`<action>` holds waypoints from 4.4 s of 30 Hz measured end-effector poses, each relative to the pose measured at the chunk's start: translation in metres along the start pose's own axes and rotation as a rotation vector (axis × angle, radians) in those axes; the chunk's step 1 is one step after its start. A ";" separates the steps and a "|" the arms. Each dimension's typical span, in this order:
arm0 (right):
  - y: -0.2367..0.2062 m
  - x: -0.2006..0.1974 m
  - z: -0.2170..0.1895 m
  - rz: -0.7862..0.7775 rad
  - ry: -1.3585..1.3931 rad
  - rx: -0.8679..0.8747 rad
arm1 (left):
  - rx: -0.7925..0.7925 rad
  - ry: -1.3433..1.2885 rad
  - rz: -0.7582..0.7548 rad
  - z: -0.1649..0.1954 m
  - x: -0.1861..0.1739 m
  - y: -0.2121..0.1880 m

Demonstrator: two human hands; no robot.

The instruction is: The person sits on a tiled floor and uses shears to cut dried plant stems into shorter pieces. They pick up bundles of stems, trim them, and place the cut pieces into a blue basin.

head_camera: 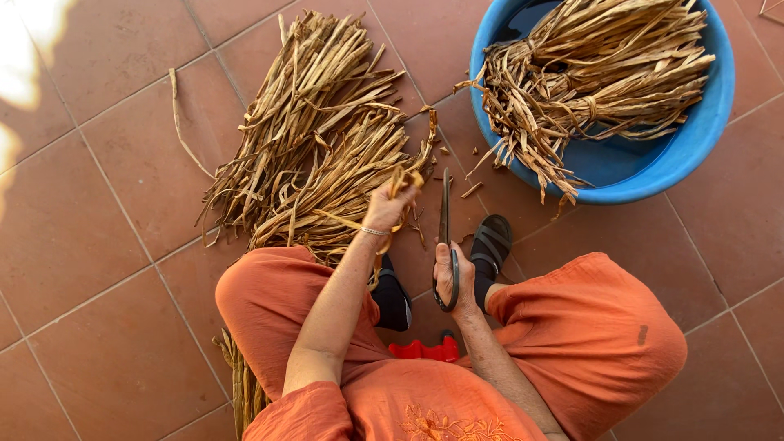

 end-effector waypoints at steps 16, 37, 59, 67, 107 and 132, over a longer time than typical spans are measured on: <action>-0.002 -0.003 0.026 0.108 0.387 0.391 | -0.030 1.264 0.153 0.006 0.013 0.092; 0.007 0.004 0.032 -0.047 0.234 0.296 | 0.097 0.086 -0.036 -0.017 0.017 0.034; -0.004 0.002 0.007 0.008 0.064 0.092 | 0.015 0.016 0.063 -0.019 0.002 0.018; 0.000 -0.003 0.016 0.078 0.358 0.362 | -0.066 0.433 0.185 0.000 -0.014 0.060; 0.000 -0.004 -0.048 -0.202 0.522 0.090 | 0.278 -0.363 -0.096 -0.011 -0.007 -0.038; -0.019 -0.009 -0.026 -0.185 -0.085 -0.099 | 0.371 -0.017 0.037 0.004 -0.007 -0.050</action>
Point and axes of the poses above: each hand's wrist, its own y-axis towards the middle knuckle, its own x-axis out of the palm, z = x × y, the point moved 1 cm from there along y, towards the middle knuckle, and after that the axes turned 7 degrees about y, right-handed, at the moved point
